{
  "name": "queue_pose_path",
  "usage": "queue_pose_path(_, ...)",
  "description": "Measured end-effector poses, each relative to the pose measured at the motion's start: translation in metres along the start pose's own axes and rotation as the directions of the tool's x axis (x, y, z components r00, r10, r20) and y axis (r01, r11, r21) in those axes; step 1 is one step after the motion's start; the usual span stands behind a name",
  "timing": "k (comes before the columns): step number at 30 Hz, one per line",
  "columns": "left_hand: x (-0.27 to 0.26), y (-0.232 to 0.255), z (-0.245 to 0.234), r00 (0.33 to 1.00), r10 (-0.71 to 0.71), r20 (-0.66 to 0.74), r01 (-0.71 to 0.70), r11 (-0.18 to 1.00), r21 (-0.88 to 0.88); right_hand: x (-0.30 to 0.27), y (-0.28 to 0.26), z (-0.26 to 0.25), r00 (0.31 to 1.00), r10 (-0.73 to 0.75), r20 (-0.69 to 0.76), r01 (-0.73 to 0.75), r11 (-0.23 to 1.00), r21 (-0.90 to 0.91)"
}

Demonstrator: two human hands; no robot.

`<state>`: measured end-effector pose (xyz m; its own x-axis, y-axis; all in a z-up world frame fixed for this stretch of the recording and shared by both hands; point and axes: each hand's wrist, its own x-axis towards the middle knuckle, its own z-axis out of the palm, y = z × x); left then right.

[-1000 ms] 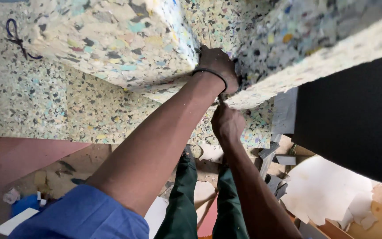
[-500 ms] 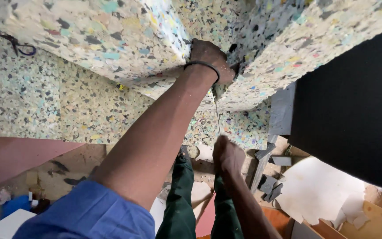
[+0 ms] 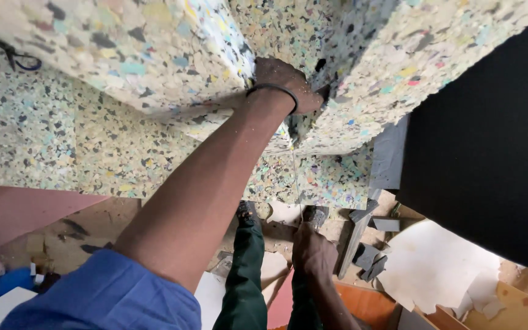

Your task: Measuring, cutting, and applying glue to foam blocks for furniture upholstery

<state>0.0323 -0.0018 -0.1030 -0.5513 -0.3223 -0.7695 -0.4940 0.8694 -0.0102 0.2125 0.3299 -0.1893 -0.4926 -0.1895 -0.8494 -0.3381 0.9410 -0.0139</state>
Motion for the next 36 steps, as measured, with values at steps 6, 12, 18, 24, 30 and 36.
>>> queue_pose_path(6,-0.015,0.014,-0.008,1.0,0.003,-0.027,-0.002,0.999,0.04,0.076,-0.056,-0.06,0.994,-0.045,-0.095,0.043,0.999,-0.022)
queue_pose_path(12,-0.015,0.015,-0.004,0.996,-0.016,-0.087,0.019,0.999,0.03,0.086,-0.097,-0.104,0.991,-0.024,-0.132,0.032,0.998,0.056)
queue_pose_path(18,0.009,0.005,0.006,0.993,-0.04,-0.11,0.036,0.999,-0.035,0.009,0.01,0.02,1.0,0.019,0.009,-0.019,0.999,0.044)
queue_pose_path(24,0.003,0.001,-0.008,0.997,-0.044,-0.069,0.039,0.996,-0.081,0.105,0.036,0.097,0.999,0.008,0.048,-0.012,0.997,0.079)
queue_pose_path(30,0.022,-0.005,-0.005,0.993,-0.054,-0.103,0.04,0.991,-0.131,0.024,0.016,0.042,0.999,-0.011,-0.038,0.019,0.978,0.208)
queue_pose_path(36,0.016,-0.005,-0.001,0.996,-0.011,-0.086,0.003,0.995,-0.097,0.046,0.02,0.039,0.947,-0.141,-0.289,0.191,0.97,0.151)
